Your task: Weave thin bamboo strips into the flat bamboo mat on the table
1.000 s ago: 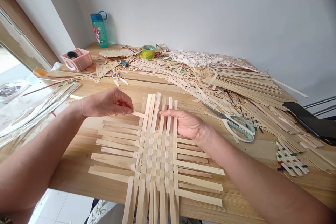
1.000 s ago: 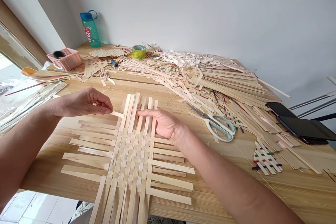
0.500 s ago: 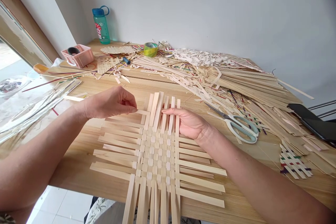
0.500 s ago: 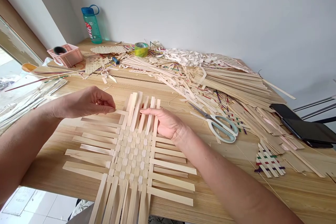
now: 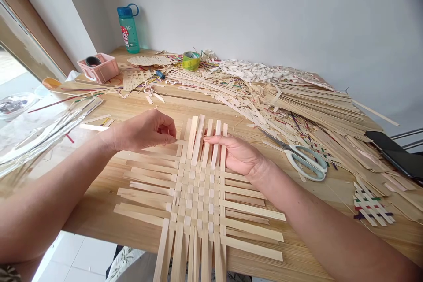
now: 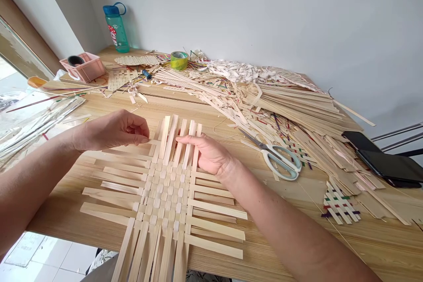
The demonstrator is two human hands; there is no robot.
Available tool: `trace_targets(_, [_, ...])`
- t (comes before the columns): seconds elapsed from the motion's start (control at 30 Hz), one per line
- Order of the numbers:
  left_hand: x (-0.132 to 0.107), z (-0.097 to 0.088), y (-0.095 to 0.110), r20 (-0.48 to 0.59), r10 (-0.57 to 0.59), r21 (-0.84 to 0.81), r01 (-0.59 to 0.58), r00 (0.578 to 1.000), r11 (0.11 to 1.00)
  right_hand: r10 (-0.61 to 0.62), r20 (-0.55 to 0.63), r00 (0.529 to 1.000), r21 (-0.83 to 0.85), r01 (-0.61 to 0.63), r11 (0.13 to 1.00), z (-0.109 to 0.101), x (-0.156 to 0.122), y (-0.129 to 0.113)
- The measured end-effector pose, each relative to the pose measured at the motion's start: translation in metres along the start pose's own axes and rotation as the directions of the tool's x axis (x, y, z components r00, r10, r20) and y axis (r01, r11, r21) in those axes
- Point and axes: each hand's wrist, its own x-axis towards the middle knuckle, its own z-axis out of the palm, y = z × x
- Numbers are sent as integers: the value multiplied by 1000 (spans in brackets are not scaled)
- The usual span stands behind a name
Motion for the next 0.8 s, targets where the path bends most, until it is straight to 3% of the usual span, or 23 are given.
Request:
trace_targets(0.17, [5,5,-9,86,94,-189,-77,992,979,-39,-26,999,-38,38,999,1,0,2])
trace_targets(0.33, [9,2,-13,142,88,-359,-31,986,933,-57,16,998,-72,58,996,0,-2,0])
trace_targets(0.5, [11,2,-14,151,98,-398,-30,984,917,-62,17,998,-121,63,991,5,-6,-2])
trace_targets(0.8, [11,2,-12,151,93,-437,-18,984,899,-179,-46,983,-171,169,971,21,-13,0])
